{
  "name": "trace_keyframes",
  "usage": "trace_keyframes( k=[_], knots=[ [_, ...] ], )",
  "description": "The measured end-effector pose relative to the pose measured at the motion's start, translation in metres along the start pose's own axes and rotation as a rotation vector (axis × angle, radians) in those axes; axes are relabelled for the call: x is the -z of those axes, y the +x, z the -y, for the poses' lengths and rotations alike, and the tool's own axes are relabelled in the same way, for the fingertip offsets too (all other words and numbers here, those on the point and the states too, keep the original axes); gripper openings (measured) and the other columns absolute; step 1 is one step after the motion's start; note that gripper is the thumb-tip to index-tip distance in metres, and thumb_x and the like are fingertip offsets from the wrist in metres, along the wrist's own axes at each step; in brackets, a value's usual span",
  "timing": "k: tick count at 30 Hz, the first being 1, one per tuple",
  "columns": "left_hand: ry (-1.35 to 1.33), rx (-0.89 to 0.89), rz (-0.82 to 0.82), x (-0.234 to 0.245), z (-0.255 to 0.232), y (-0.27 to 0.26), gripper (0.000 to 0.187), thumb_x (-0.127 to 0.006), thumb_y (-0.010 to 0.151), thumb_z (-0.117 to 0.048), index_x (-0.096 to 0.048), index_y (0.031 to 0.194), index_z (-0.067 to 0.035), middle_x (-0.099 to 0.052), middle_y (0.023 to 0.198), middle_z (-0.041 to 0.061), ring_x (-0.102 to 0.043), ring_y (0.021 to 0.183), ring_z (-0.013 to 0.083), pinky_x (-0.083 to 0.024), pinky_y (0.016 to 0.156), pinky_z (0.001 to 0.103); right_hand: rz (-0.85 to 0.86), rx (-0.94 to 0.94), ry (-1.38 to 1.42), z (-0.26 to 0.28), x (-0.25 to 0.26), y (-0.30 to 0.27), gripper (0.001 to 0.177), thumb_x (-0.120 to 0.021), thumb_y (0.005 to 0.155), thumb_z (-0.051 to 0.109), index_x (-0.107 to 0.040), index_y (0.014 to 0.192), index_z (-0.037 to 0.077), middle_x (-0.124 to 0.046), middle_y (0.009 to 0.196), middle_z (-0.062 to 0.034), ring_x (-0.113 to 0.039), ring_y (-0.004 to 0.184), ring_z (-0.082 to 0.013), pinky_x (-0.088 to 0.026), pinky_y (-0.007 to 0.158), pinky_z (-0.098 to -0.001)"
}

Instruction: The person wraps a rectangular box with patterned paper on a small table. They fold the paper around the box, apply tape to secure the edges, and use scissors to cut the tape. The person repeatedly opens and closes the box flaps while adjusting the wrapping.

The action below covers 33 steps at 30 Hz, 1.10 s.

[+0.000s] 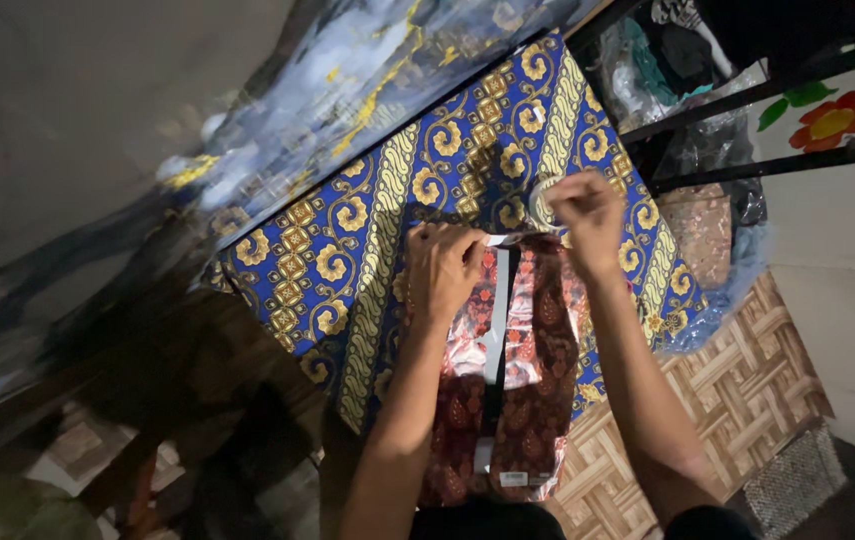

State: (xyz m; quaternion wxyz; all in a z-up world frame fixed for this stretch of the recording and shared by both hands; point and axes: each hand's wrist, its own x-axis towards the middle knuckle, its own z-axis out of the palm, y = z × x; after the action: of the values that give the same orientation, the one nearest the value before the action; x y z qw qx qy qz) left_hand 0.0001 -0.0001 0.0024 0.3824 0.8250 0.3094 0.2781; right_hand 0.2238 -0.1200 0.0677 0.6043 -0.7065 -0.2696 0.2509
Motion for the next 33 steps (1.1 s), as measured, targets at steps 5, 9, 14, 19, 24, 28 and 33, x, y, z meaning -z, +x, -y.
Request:
trace_keyframes(
  k=[5, 9, 14, 19, 24, 28, 33],
  knots=[
    [-0.039, 0.038, 0.034, 0.020, -0.017, 0.009, 0.009, -0.085, 0.108, -0.026, -0.087, 0.112, -0.018, -0.090, 0.108, 0.000, -0.079, 0.098, 0.0180, -0.046, 0.119, 0.053, -0.163, -0.003, -0.369, -0.011, 0.067, 0.003, 0.017, -0.090, 0.109, -0.003, -0.079, 0.122, -0.001, -0.086, 0.115, -0.0107, -0.083, 0.105, -0.0187, -0.066, 0.094, -0.0336],
    [-0.060, 0.027, 0.019, 0.033, -0.027, 0.012, 0.017, -0.088, 0.104, -0.023, -0.087, 0.119, -0.016, -0.089, 0.112, 0.003, -0.080, 0.107, 0.0233, -0.044, 0.117, 0.053, -0.052, -0.034, -0.812, -0.031, 0.101, -0.018, 0.022, -0.096, 0.101, 0.007, -0.082, 0.117, 0.001, -0.089, 0.104, -0.0156, -0.085, 0.091, -0.0232, -0.064, 0.080, -0.0365],
    [-0.027, 0.020, -0.005, 0.030, -0.026, 0.010, 0.026, -0.088, 0.103, -0.023, -0.082, 0.128, -0.016, -0.088, 0.111, 0.003, -0.080, 0.110, 0.0244, -0.045, 0.118, 0.053, 0.038, -0.113, -0.889, -0.069, 0.122, -0.035, 0.026, -0.094, 0.097, 0.013, -0.076, 0.114, 0.004, -0.087, 0.098, -0.0143, -0.086, 0.086, -0.0245, -0.065, 0.075, -0.0399],
    [-0.016, 0.053, -0.010, 0.018, -0.017, 0.007, 0.025, -0.086, 0.107, -0.023, -0.078, 0.129, -0.016, -0.089, 0.116, 0.002, -0.080, 0.110, 0.0216, -0.047, 0.120, 0.053, 0.087, -0.046, -0.976, -0.084, 0.126, -0.037, 0.021, -0.088, 0.099, 0.009, -0.075, 0.115, 0.004, -0.085, 0.096, -0.0177, -0.084, 0.086, -0.0358, -0.064, 0.075, -0.0469],
    [-0.003, 0.034, -0.013, 0.017, -0.013, 0.010, 0.022, -0.083, 0.108, -0.020, -0.078, 0.129, -0.016, -0.087, 0.117, 0.003, -0.079, 0.113, 0.0239, -0.049, 0.116, 0.053, 0.128, -0.009, -0.952, -0.073, 0.125, -0.034, 0.021, -0.087, 0.097, 0.016, -0.075, 0.112, 0.007, -0.084, 0.096, -0.0199, -0.083, 0.085, -0.0406, -0.064, 0.075, -0.0505],
    [-0.014, 0.008, -0.082, 0.019, -0.020, 0.010, 0.020, -0.084, 0.104, -0.019, -0.081, 0.124, -0.016, -0.083, 0.110, 0.008, -0.077, 0.109, 0.0333, -0.050, 0.108, 0.053, 0.203, -0.057, -1.241, -0.074, 0.114, -0.039, 0.025, -0.082, 0.110, 0.034, -0.079, 0.123, 0.013, -0.082, 0.091, -0.0247, -0.080, 0.086, -0.0460, -0.062, 0.077, -0.0561],
    [-0.007, -0.028, -0.106, 0.025, -0.025, 0.015, 0.017, -0.084, 0.102, -0.020, -0.080, 0.118, -0.015, -0.084, 0.111, 0.006, -0.077, 0.109, 0.0321, -0.051, 0.106, 0.053, 0.306, -0.021, -1.202, -0.072, 0.093, -0.038, 0.030, -0.063, 0.104, 0.014, -0.077, 0.129, 0.021, -0.085, 0.107, -0.0220, -0.083, 0.098, -0.0462, -0.064, 0.085, -0.0602]
  ],
)
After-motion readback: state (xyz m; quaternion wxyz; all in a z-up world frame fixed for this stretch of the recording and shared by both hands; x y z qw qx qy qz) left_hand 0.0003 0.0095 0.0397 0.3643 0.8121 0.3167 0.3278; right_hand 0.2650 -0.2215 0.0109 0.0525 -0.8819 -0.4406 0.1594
